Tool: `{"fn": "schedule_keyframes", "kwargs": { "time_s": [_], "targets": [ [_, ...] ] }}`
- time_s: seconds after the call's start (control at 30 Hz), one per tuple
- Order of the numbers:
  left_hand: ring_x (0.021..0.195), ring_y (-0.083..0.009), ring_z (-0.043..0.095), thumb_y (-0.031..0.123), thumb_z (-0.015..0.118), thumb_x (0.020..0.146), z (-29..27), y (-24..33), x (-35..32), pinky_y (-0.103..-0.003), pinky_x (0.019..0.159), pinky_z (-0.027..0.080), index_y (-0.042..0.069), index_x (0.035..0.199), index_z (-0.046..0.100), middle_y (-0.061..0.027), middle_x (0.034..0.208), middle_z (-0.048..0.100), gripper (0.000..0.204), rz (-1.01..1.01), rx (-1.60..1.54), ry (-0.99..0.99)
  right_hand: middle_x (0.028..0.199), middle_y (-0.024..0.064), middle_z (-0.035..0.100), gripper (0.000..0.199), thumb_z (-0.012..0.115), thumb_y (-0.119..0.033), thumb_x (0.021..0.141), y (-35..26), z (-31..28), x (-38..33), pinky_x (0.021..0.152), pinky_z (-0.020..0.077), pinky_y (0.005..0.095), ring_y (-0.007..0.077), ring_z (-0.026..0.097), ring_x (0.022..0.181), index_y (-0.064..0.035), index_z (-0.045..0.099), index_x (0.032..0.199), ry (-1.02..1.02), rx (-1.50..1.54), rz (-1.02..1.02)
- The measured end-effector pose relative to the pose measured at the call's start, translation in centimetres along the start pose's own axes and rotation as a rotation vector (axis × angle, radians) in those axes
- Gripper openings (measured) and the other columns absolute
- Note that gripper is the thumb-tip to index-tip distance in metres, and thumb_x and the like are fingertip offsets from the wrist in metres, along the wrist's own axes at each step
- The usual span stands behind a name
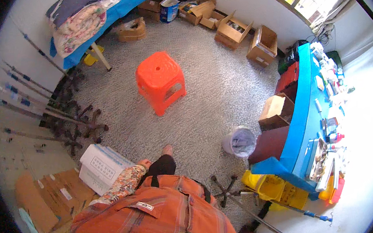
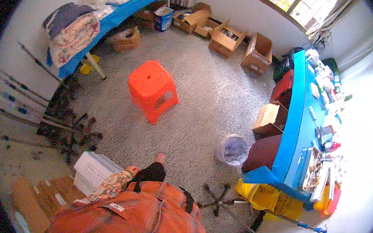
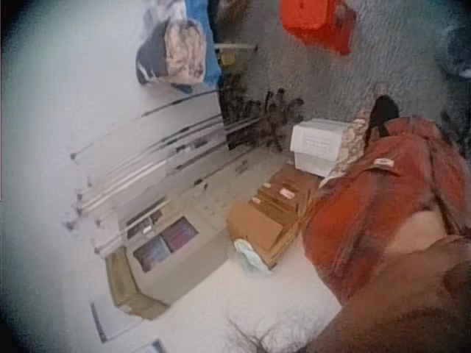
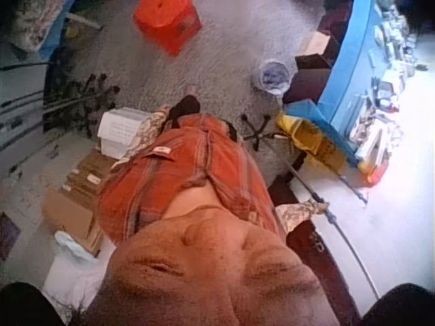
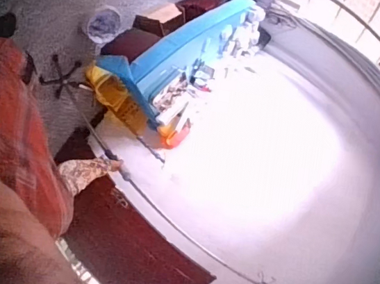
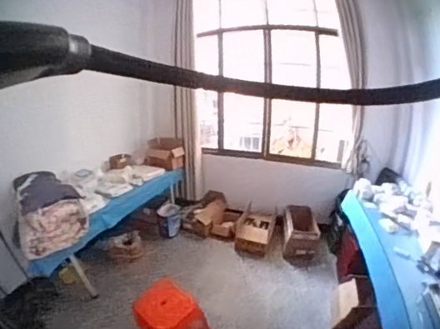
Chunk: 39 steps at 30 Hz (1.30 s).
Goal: The person assembles IV drip stands by unpacking plastic bags containing tubing and connectors, attaching tubing to the stand poles, and moving the stands into position. The person handles multiple packaged items, unpacks them, and connects components to the metal poles.
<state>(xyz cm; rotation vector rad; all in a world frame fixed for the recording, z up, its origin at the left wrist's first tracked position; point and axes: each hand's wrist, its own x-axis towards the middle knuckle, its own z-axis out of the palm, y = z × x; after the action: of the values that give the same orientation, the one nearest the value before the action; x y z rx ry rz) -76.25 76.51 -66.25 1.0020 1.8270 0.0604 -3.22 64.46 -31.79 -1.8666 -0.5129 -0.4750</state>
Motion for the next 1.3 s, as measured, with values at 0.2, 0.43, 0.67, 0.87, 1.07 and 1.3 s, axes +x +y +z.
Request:
{"fn": "schedule_keyframes", "kwargs": {
  "time_s": [0.2,0.43,0.67,0.87,1.07,1.3],
  "targets": [
    [0.074,-0.0249,0.057,0.031,0.052,0.072,-6.8,0.5,10.5,-0.034,0.066,0.045,0.011,0.087,0.06,-0.0088,0.078,0.06,0.026,0.053,-0.003,-0.093,0.067,0.0036,0.045,0.015,0.053,-0.02,0.075,-5.8,15.8,-5.7,0.052,0.0374,0.0247,0.0135,0.044,0.058,-0.0084,0.044,0.079,-0.122,-0.149,0.132],
    [0.055,-0.0209,0.043,0.029,0.05,0.08,-12.1,9.4,20.0,-0.038,0.054,0.036,0.007,0.074,0.054,-0.0094,0.067,0.051,0.024,-0.17,0.202,-0.072,0.067,0.0034,0.047,0.018,0.052,-0.02,0.077,-5.6,42.5,-15.0,0.048,0.0378,0.0241,0.0128,0.045,0.056,-0.0096,0.044,0.089,-0.836,-0.34,0.4],
    [0.074,-0.0286,0.055,0.022,0.05,0.074,-18.4,25.0,32.0,-0.037,0.066,0.044,0.007,0.089,0.059,-0.0115,0.085,0.059,0.023,0.117,0.099,0.069,0.067,0.0032,0.049,0.023,0.05,-0.021,0.079,-6.6,69.6,-17.9,0.043,0.0381,0.0234,0.012,0.046,0.053,-0.0108,0.043,0.099,-1.493,-0.526,0.463],
    [0.073,-0.0195,0.056,0.023,0.051,0.076,-23.2,40.5,35.4,-0.032,0.066,0.044,0.008,0.096,0.056,-0.0077,0.083,0.06,0.026,0.25,-0.378,0.251,0.068,0.0031,0.05,0.029,0.049,-0.021,0.08,-19.2,100.7,-16.2,0.039,0.0384,0.0229,0.0114,0.047,0.052,-0.0118,0.043,0.107,-1.666,-0.007,0.299],
    [0.066,-0.0127,0.051,0.02,0.053,0.078,-27.6,39.9,42.3,-0.028,0.06,0.043,0.007,0.099,0.054,-0.0017,0.072,0.055,0.024,0.059,-0.491,0.279,0.072,0.0022,0.052,0.028,0.053,-0.016,0.077,-49.5,118.4,-35.1,0.044,0.0392,0.0208,0.0103,0.05,0.06,-0.006,0.049,0.103,-1.921,0.442,0.068],
    [0.064,-0.013,0.051,0.02,0.056,0.076,-37.4,34.4,48.7,-0.029,0.058,0.042,0.008,0.091,0.056,-0.0016,0.069,0.054,0.019,-0.23,-0.381,0.155,0.095,0.0129,0.059,0.03,0.056,-0.026,0.074,-56.8,121.0,-48.7,0.076,0.0443,0.034,0.025,0.056,0.09,-0.011,0.057,0.1,-2.237,-0.076,-1.099]
  ]
}}
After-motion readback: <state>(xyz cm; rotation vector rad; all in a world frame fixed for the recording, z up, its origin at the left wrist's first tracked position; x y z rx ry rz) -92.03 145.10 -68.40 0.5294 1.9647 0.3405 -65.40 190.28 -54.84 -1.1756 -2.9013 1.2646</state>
